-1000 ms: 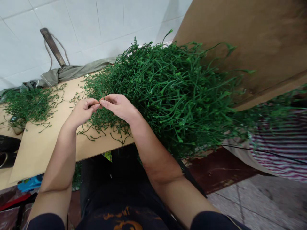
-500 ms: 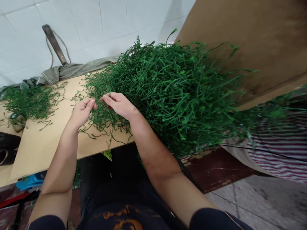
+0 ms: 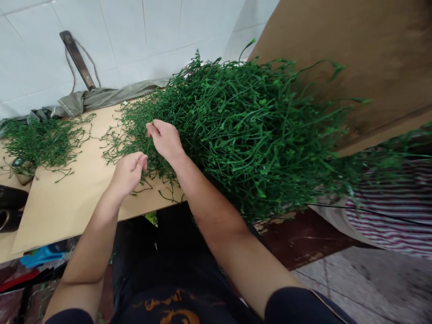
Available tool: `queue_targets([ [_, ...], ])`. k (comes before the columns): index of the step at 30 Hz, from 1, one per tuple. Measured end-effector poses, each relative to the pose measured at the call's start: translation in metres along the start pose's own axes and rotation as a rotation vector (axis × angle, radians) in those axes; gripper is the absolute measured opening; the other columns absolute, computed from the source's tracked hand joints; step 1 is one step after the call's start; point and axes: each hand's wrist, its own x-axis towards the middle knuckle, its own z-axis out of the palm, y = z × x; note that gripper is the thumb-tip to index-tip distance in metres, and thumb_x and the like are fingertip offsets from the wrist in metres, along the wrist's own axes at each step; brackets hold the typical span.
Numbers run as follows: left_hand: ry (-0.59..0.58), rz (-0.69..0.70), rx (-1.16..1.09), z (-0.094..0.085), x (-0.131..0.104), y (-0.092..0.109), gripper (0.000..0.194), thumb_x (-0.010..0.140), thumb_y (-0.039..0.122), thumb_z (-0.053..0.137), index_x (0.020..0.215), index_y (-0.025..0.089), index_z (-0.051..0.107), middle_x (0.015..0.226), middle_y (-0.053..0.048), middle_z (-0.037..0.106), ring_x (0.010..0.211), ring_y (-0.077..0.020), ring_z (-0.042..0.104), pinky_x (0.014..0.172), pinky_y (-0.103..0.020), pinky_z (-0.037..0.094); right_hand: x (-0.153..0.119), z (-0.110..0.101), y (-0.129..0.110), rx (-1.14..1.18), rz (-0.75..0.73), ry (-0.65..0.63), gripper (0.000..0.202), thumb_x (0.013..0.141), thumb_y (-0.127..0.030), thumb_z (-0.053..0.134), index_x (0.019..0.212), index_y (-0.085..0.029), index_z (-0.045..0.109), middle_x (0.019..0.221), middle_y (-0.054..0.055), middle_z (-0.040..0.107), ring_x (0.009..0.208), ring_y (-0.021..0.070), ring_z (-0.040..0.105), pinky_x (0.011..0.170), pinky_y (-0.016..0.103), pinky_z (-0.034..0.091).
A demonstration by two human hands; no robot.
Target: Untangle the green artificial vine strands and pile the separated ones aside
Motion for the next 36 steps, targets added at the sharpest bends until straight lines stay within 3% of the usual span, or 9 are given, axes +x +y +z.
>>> queue_targets([
  [4, 0.103, 0.093, 0.156, 0.006, -0.018, 0.023, 0.041, 0.09, 0.042, 0.031, 0.055, 0.021, 0.039, 0.052, -0.001, 0.044, 0.055, -0.0158, 0.042, 0.058, -0.03, 0.032, 0.026, 0.005, 0.016, -0.124, -0.109, 0.112, 0.044, 0.09, -0.056, 0.035, 0.065, -0.02, 0.042, 0.063, 0.001, 0.043, 0.073, 0.0136, 0.049, 0.07, 0.026, 0.038],
  [7, -0.052, 0.242, 0.064, 0.005, -0.035, 0.038, 0.041, 0.091, 0.041, 0.032, 0.057, 0.021, 0.042, 0.054, -0.002, 0.048, 0.059, -0.0159, 0.046, 0.061, -0.03, 0.036, 0.047, -0.002, 0.037, -0.077, 0.002, 0.245, 0.042, 0.093, -0.052, 0.031, 0.069, -0.019, 0.044, 0.065, 0.001, 0.042, 0.076, 0.014, 0.052, 0.068, 0.028, 0.041],
  [9, -0.111, 0.224, -0.031, 0.002, -0.04, 0.039, 0.04, 0.091, 0.04, 0.034, 0.058, 0.021, 0.044, 0.056, -0.002, 0.049, 0.058, -0.0147, 0.046, 0.061, -0.029, 0.038, 0.052, -0.007, 0.042, 0.027, 0.132, 0.254, 0.043, 0.092, -0.053, 0.03, 0.071, -0.018, 0.045, 0.065, 0.0, 0.04, 0.07, 0.0124, 0.052, 0.062, 0.027, 0.043],
  [15, 0.195, -0.111, -0.206, -0.013, -0.017, -0.006, 0.031, 0.084, 0.044, 0.047, 0.071, 0.018, 0.057, 0.063, -0.001, 0.054, 0.059, -0.012, 0.047, 0.058, -0.025, 0.04, 0.03, -0.004, 0.005, 0.371, 0.114, -0.014, 0.047, 0.086, -0.062, 0.035, 0.081, -0.018, 0.051, 0.06, -0.002, 0.039, 0.058, 0.0083, 0.052, 0.051, 0.022, 0.044],
  [19, 0.307, -0.229, -0.099, -0.014, -0.006, -0.044, 0.023, 0.075, 0.03, 0.056, 0.091, 0.015, 0.062, 0.085, -0.005, 0.063, 0.076, -0.0149, 0.056, 0.074, -0.029, 0.047, 0.023, -0.011, -0.003, 0.308, 0.062, 0.008, 0.044, 0.088, -0.059, 0.036, 0.077, -0.018, 0.051, 0.061, -0.001, 0.038, 0.064, 0.0107, 0.053, 0.056, 0.024, 0.044],
  [24, 0.379, -0.197, -0.2, -0.011, 0.004, -0.036, 0.035, 0.075, 0.027, 0.054, 0.107, 0.016, 0.06, 0.113, -0.011, 0.061, 0.103, -0.0187, 0.058, 0.09, -0.033, 0.047, 0.02, -0.022, -0.007, 0.084, -0.037, 0.044, 0.037, 0.089, -0.049, 0.043, 0.067, -0.019, 0.046, 0.065, 0.001, 0.04, 0.079, 0.0152, 0.051, 0.072, 0.029, 0.042],
  [29, 0.189, -0.096, -0.3, -0.003, 0.022, 0.004, 0.034, 0.079, 0.043, 0.054, 0.097, 0.015, 0.061, 0.089, -0.006, 0.066, 0.084, -0.0158, 0.06, 0.078, -0.029, 0.047, 0.014, -0.019, -0.018, 0.034, -0.082, 0.005, 0.038, 0.088, -0.048, 0.045, 0.062, -0.02, 0.042, 0.061, -0.001, 0.039, 0.069, 0.0127, 0.044, 0.067, 0.027, 0.036],
  [33, 0.164, -0.153, -0.32, 0.005, 0.029, 0.002, 0.026, 0.077, 0.039, 0.055, 0.066, 0.016, 0.055, 0.056, 0.002, 0.051, 0.056, -0.0105, 0.047, 0.059, -0.025, 0.04, 0.008, -0.018, -0.018, 0.076, -0.051, -0.13, 0.038, 0.08, -0.051, 0.058, 0.062, -0.019, 0.045, 0.06, -0.003, 0.041, 0.059, 0.0092, 0.036, 0.06, 0.026, 0.031],
  [36, 0.239, -0.201, -0.418, 0.005, 0.028, -0.008, 0.027, 0.074, 0.042, 0.059, 0.066, 0.017, 0.053, 0.056, 0.003, 0.049, 0.053, -0.0091, 0.042, 0.054, -0.023, 0.037, 0.004, -0.02, -0.015, 0.161, 0.008, -0.305, 0.04, 0.073, -0.054, 0.064, 0.065, -0.016, 0.051, 0.059, -0.004, 0.042, 0.055, 0.0071, 0.033, 0.055, 0.025, 0.028],
])
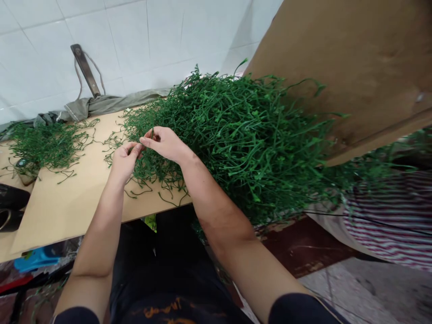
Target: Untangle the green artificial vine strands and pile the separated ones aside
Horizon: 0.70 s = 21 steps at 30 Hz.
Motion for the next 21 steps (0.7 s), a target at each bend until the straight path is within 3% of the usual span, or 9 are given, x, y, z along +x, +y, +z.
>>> queue_targets([
  [4, 0.039, 0.014, -0.037, -0.008, 0.001, -0.004, 0.033, 0.073, 0.048, 0.06, 0.065, 0.017, 0.053, 0.058, 0.002, 0.051, 0.053, -0.0089, 0.041, 0.053, -0.023, 0.035, -0.002, -0.002, 0.006, 0.093, 0.048, -0.141, 0.048, 0.074, -0.059, 0.059, 0.058, -0.016, 0.046, 0.052, -0.007, 0.029, 0.051, 0.0049, 0.024, 0.051, 0.024, 0.021],
  [7, 0.043, 0.032, 0.032, -0.011, 0.0, -0.005, 0.039, 0.08, 0.051, 0.051, 0.058, 0.018, 0.049, 0.051, 0.002, 0.043, 0.049, -0.009, 0.037, 0.05, -0.024, 0.03, -0.001, -0.001, 0.014, 0.058, 0.033, -0.146, 0.05, 0.078, -0.057, 0.056, 0.053, -0.017, 0.039, 0.051, -0.007, 0.024, 0.051, 0.0046, 0.023, 0.05, 0.023, 0.02],
  [12, -0.049, 0.225, 0.356, -0.003, -0.019, -0.002, 0.042, 0.087, 0.046, 0.038, 0.054, 0.019, 0.042, 0.049, 0.001, 0.039, 0.051, -0.0116, 0.039, 0.053, -0.026, 0.03, 0.007, 0.012, 0.018, -0.211, -0.029, 0.119, 0.041, 0.09, -0.036, 0.047, 0.055, -0.018, 0.036, 0.058, -0.003, 0.037, 0.059, 0.0078, 0.036, 0.062, 0.023, 0.031],
  [15, 0.032, 0.396, 0.568, 0.003, -0.039, 0.009, 0.041, 0.09, 0.042, 0.033, 0.055, 0.02, 0.038, 0.05, 0.0, 0.041, 0.053, -0.0135, 0.041, 0.055, -0.028, 0.03, 0.015, 0.018, 0.018, -0.411, -0.086, 0.229, 0.033, 0.091, -0.028, 0.046, 0.06, -0.018, 0.041, 0.071, 0.002, 0.051, 0.073, 0.0115, 0.047, 0.074, 0.024, 0.035],
  [17, 0.042, 0.536, 0.62, 0.004, -0.053, 0.02, 0.041, 0.091, 0.04, 0.03, 0.056, 0.02, 0.038, 0.05, 0.0, 0.042, 0.053, -0.0138, 0.041, 0.056, -0.029, 0.031, 0.023, 0.015, 0.023, -0.503, -0.012, 0.296, 0.031, 0.092, -0.027, 0.043, 0.063, -0.018, 0.043, 0.076, 0.005, 0.054, 0.078, 0.0139, 0.05, 0.076, 0.025, 0.036],
  [19, -0.022, 0.658, 0.601, 0.002, -0.063, 0.029, 0.04, 0.092, 0.039, 0.03, 0.057, 0.02, 0.038, 0.051, 0.0, 0.043, 0.052, -0.0133, 0.04, 0.057, -0.028, 0.033, 0.029, 0.008, 0.031, -0.536, 0.147, 0.38, 0.033, 0.093, -0.027, 0.04, 0.061, -0.019, 0.04, 0.071, 0.005, 0.052, 0.074, 0.0148, 0.049, 0.072, 0.026, 0.036],
  [21, -0.073, 0.653, 0.568, -0.002, -0.062, 0.03, 0.041, 0.092, 0.038, 0.031, 0.056, 0.02, 0.038, 0.051, 0.0, 0.042, 0.052, -0.0126, 0.04, 0.057, -0.027, 0.034, 0.032, 0.002, 0.035, -0.506, 0.223, 0.443, 0.036, 0.093, -0.029, 0.041, 0.058, -0.02, 0.035, 0.063, 0.002, 0.047, 0.068, 0.014, 0.046, 0.068, 0.026, 0.035],
])
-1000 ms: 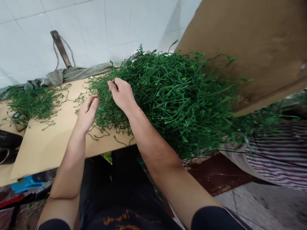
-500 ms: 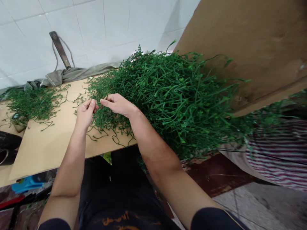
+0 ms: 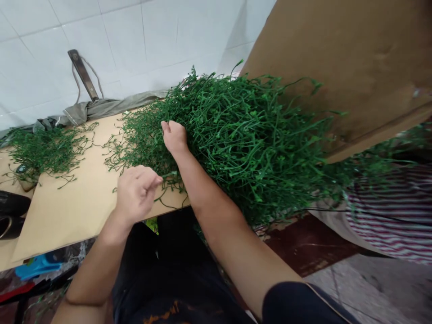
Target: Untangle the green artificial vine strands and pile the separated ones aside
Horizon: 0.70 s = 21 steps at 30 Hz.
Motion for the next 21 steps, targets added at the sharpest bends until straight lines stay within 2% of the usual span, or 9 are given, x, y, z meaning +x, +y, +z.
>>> queue_targets([
  [3, -0.032, -0.251, -0.012, 0.004, 0.004, -0.025, 0.037, 0.092, 0.036, 0.034, 0.059, 0.02, 0.042, 0.056, 0.0, 0.046, 0.057, -0.0128, 0.045, 0.059, -0.026, 0.037, -0.001, -0.006, -0.002, 0.12, -0.085, 0.035, 0.039, 0.092, -0.035, 0.042, 0.057, -0.02, 0.032, 0.058, -0.001, 0.04, 0.061, 0.0118, 0.041, 0.065, 0.026, 0.033],
  [6, -0.043, -0.467, 0.042, 0.014, 0.007, -0.058, 0.021, 0.086, 0.034, 0.044, 0.079, 0.018, 0.056, 0.078, -0.004, 0.059, 0.073, -0.0159, 0.054, 0.072, -0.03, 0.044, -0.006, -0.013, -0.008, 0.221, -0.18, 0.034, 0.042, 0.092, -0.042, 0.04, 0.057, -0.02, 0.034, 0.056, -0.003, 0.037, 0.059, 0.0101, 0.039, 0.064, 0.025, 0.033],
  [8, 0.002, -0.534, 0.062, 0.019, 0.007, -0.069, 0.023, 0.082, 0.031, 0.05, 0.096, 0.016, 0.059, 0.098, -0.01, 0.061, 0.086, -0.0191, 0.057, 0.083, -0.035, 0.045, -0.01, -0.017, -0.01, 0.246, -0.196, 0.025, 0.044, 0.092, -0.045, 0.039, 0.056, -0.02, 0.034, 0.055, -0.003, 0.036, 0.057, 0.0096, 0.038, 0.063, 0.025, 0.033],
  [11, 0.039, -0.558, -0.051, 0.023, 0.013, -0.066, 0.036, 0.082, 0.032, 0.051, 0.111, 0.013, 0.056, 0.114, -0.015, 0.058, 0.099, -0.0216, 0.058, 0.091, -0.038, 0.044, -0.017, -0.018, -0.011, 0.226, -0.198, -0.007, 0.044, 0.091, -0.045, 0.041, 0.056, -0.019, 0.034, 0.056, -0.003, 0.036, 0.058, 0.0099, 0.038, 0.064, 0.025, 0.034],
  [13, -0.024, -0.546, -0.175, 0.026, 0.021, -0.057, 0.036, 0.082, 0.036, 0.052, 0.109, 0.012, 0.057, 0.11, -0.013, 0.061, 0.097, -0.0207, 0.059, 0.088, -0.035, 0.046, -0.021, -0.016, -0.012, 0.201, -0.216, -0.037, 0.043, 0.091, -0.044, 0.041, 0.057, -0.019, 0.036, 0.058, -0.002, 0.039, 0.06, 0.0104, 0.041, 0.066, 0.025, 0.035],
  [16, -0.113, -0.563, -0.286, 0.031, 0.032, -0.047, 0.025, 0.084, 0.037, 0.05, 0.086, 0.014, 0.06, 0.081, -0.005, 0.064, 0.077, -0.016, 0.059, 0.075, -0.029, 0.046, -0.025, -0.013, -0.013, 0.19, -0.25, -0.06, 0.04, 0.092, -0.045, 0.04, 0.062, -0.018, 0.044, 0.062, 0.0, 0.045, 0.066, 0.0117, 0.046, 0.07, 0.025, 0.038],
  [18, -0.101, -0.625, -0.338, 0.034, 0.035, -0.045, 0.025, 0.085, 0.033, 0.048, 0.071, 0.015, 0.057, 0.06, 0.0, 0.054, 0.059, -0.0117, 0.05, 0.061, -0.025, 0.042, -0.024, -0.012, -0.011, 0.203, -0.254, -0.07, 0.039, 0.092, -0.045, 0.039, 0.066, -0.018, 0.048, 0.064, 0.001, 0.048, 0.071, 0.0129, 0.049, 0.073, 0.026, 0.04],
  [21, -0.066, -0.754, -0.486, 0.037, 0.035, -0.047, 0.024, 0.087, 0.029, 0.047, 0.069, 0.015, 0.055, 0.054, 0.004, 0.044, 0.05, -0.0081, 0.038, 0.052, -0.022, 0.034, -0.021, -0.012, -0.007, 0.235, -0.226, -0.083, 0.038, 0.093, -0.043, 0.038, 0.068, -0.017, 0.05, 0.064, 0.001, 0.05, 0.071, 0.0135, 0.05, 0.074, 0.027, 0.04],
])
